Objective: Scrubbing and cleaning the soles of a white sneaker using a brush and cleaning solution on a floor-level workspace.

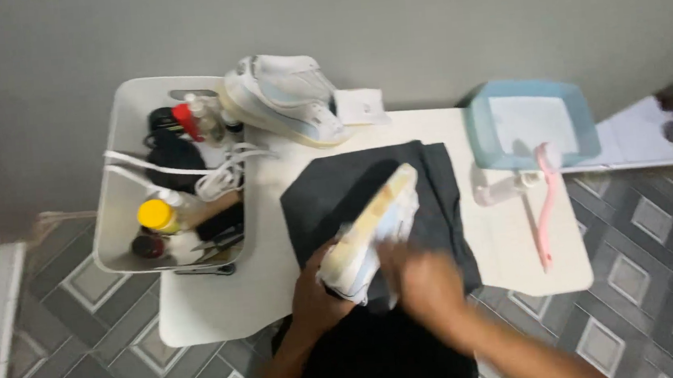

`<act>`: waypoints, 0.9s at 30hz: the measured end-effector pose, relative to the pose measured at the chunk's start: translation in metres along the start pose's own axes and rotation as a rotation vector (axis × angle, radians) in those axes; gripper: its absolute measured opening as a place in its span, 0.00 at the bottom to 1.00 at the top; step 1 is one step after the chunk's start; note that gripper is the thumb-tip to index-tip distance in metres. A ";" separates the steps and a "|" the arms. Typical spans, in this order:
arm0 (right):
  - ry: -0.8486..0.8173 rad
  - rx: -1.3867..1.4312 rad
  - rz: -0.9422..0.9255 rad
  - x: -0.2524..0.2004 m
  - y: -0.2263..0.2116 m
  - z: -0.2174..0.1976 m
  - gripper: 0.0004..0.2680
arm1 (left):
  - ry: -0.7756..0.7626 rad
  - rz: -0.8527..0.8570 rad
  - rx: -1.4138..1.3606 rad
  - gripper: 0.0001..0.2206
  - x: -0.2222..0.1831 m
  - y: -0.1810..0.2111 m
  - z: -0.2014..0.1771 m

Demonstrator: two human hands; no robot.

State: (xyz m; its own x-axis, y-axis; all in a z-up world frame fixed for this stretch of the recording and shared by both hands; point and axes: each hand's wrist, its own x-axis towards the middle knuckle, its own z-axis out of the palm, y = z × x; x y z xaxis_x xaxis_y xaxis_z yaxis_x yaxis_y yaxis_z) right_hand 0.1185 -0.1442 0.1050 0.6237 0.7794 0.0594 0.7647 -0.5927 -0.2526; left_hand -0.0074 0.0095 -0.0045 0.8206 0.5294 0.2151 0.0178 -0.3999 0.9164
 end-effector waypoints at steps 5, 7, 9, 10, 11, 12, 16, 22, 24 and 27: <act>-0.056 -0.042 0.305 0.040 0.000 -0.036 0.12 | -0.037 -0.152 -0.112 0.39 0.007 0.013 -0.002; -0.125 -0.033 0.439 0.032 -0.015 -0.039 0.10 | 0.035 -0.080 -0.159 0.41 0.003 0.000 0.007; 0.000 -0.056 -0.073 -0.006 -0.028 -0.016 0.07 | 0.021 -0.142 -0.183 0.39 0.000 -0.004 0.007; -0.014 -0.044 -0.060 0.004 0.000 -0.014 0.07 | 0.007 -0.159 -0.177 0.39 -0.003 -0.003 0.005; 0.064 -0.110 0.098 0.014 0.028 -0.010 0.09 | 0.022 -0.096 -0.163 0.39 -0.006 -0.003 0.003; 0.164 -0.194 0.244 0.030 0.064 -0.011 0.11 | 0.049 -0.012 -0.162 0.40 0.002 -0.002 0.009; -0.259 -0.013 0.217 0.016 -0.023 -0.039 0.13 | 0.022 0.003 -0.082 0.40 0.002 -0.004 0.007; -0.330 -0.022 0.549 0.029 0.001 -0.061 0.11 | 0.046 0.008 -0.098 0.43 0.002 -0.007 0.011; -0.226 0.156 0.138 -0.006 -0.019 -0.045 0.11 | 0.037 -0.016 -0.047 0.42 0.001 -0.008 0.011; -0.040 -0.070 0.485 0.037 0.078 -0.029 0.12 | 0.043 0.019 -0.091 0.41 0.003 -0.004 0.009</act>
State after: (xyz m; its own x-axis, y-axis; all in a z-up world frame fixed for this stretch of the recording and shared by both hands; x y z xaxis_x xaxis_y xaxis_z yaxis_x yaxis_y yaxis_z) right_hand 0.2058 -0.1674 0.1157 0.9050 0.4164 -0.0870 0.3974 -0.9005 -0.1764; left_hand 0.0004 0.0056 -0.0104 0.7947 0.5552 0.2452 -0.0508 -0.3417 0.9384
